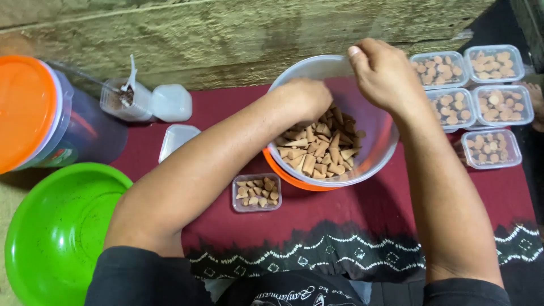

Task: Packing incense cones from a large bucket into small plastic containers and closing the lids.

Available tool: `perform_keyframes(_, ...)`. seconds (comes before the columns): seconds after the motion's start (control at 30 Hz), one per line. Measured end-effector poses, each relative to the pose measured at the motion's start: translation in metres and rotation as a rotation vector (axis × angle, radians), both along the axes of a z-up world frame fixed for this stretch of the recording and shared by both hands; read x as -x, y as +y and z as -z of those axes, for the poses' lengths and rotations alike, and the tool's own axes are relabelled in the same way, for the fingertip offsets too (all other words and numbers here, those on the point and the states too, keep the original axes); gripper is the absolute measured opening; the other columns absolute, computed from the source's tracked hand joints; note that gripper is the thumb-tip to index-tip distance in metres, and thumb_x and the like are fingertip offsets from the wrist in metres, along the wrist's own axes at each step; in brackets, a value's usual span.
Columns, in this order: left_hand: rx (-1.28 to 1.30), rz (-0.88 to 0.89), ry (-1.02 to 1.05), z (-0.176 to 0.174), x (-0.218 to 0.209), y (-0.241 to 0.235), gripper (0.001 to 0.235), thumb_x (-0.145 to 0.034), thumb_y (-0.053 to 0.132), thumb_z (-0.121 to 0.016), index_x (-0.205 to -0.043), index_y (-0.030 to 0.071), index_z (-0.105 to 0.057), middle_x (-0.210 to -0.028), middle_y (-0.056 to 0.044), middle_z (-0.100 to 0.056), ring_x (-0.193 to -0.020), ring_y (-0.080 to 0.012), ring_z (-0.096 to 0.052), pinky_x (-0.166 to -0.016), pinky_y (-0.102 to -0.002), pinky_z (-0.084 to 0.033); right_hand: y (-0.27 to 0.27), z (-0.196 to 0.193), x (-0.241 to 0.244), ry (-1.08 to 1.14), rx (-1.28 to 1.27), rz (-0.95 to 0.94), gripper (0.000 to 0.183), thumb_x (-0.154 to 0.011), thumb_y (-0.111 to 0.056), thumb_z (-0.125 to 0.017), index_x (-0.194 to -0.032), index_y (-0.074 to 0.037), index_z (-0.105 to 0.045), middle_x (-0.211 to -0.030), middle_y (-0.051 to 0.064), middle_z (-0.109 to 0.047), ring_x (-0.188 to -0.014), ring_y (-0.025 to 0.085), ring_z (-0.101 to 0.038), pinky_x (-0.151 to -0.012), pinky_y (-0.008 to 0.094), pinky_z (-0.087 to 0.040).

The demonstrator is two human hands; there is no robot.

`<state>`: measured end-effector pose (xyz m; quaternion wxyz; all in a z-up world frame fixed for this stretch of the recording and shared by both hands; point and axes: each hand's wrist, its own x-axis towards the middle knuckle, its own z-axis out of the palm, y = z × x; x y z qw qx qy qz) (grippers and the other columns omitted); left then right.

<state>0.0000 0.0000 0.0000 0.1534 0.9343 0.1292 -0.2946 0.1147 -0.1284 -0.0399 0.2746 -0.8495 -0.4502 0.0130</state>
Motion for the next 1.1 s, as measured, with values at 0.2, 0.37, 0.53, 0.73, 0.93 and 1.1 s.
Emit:
perform_keyframes(0.2,0.081,0.233,-0.834,-0.021,0.048,0.025,0.012,-0.085,0.005,-0.061,-0.086,0.008,-0.072,-0.093,-0.013,-0.066,-0.074,-0.0357,-0.065,-0.07,-0.049,-0.053,-0.006,0.0,-0.003,0.019,-0.01,-0.004,0.035,-0.121,-0.023,-0.052,-0.12,0.007,-0.07,-0.096,0.023,-0.071,-0.074,0.037,-0.066,-0.062,0.049,-0.051)
perform_keyframes(0.37,0.272,0.103,-1.126,-0.048,0.164,0.017,0.014,-0.093,0.001,-0.07,-0.106,0.001,-0.064,-0.101,-0.009,-0.063,-0.075,-0.021,-0.062,-0.068,-0.034,-0.051,-0.01,-0.003,-0.001,0.01,0.018,-0.017,0.036,-0.126,-0.022,-0.051,-0.124,0.007,-0.072,-0.1,0.024,-0.071,-0.079,0.037,-0.065,-0.066,0.05,-0.051)
perform_keyframes(0.53,0.301,-0.216,-1.033,0.016,0.227,0.0,0.026,-0.086,-0.004,-0.072,-0.111,0.001,-0.066,-0.106,-0.007,-0.067,-0.074,-0.0169,-0.065,-0.066,-0.03,-0.053,-0.015,0.007,-0.009,-0.051,0.024,-0.042,0.033,-0.13,-0.018,-0.055,-0.124,0.008,-0.074,-0.09,0.023,-0.07,-0.069,0.035,-0.062,-0.058,0.048,-0.05)
perform_keyframes(0.73,0.194,-0.312,-0.844,0.078,0.238,-0.01,0.02,-0.091,0.009,-0.063,-0.111,0.007,-0.064,-0.11,-0.007,-0.07,-0.097,-0.0275,-0.068,-0.081,-0.041,-0.054,-0.02,0.015,-0.015,-0.1,-0.02,-0.073,0.027,-0.132,-0.01,-0.059,-0.127,0.01,-0.076,-0.087,0.02,-0.068,-0.066,0.031,-0.059,-0.057,0.044,-0.047)
perform_keyframes(0.93,0.005,-0.04,-0.897,0.094,0.232,-0.01,0.023,-0.08,0.007,-0.069,-0.101,0.008,-0.059,-0.099,-0.005,-0.062,-0.091,-0.0235,-0.057,-0.086,-0.037,-0.049,-0.024,0.02,-0.018,-0.173,0.018,-0.016,0.026,-0.133,-0.016,-0.063,-0.128,0.005,-0.078,-0.088,0.018,-0.07,-0.066,0.032,-0.061,-0.056,0.044,-0.048)
perform_keyframes(1.1,-0.096,-0.01,-0.869,0.108,0.232,-0.012,0.015,-0.085,0.012,-0.07,-0.098,0.007,-0.065,-0.1,-0.007,-0.058,-0.091,-0.0227,-0.051,-0.08,-0.035,-0.043,-0.023,0.021,-0.018,-0.207,0.001,-0.043,0.025,-0.133,-0.012,-0.064,-0.129,0.007,-0.08,-0.09,0.018,-0.072,-0.067,0.031,-0.063,-0.054,0.043,-0.049)
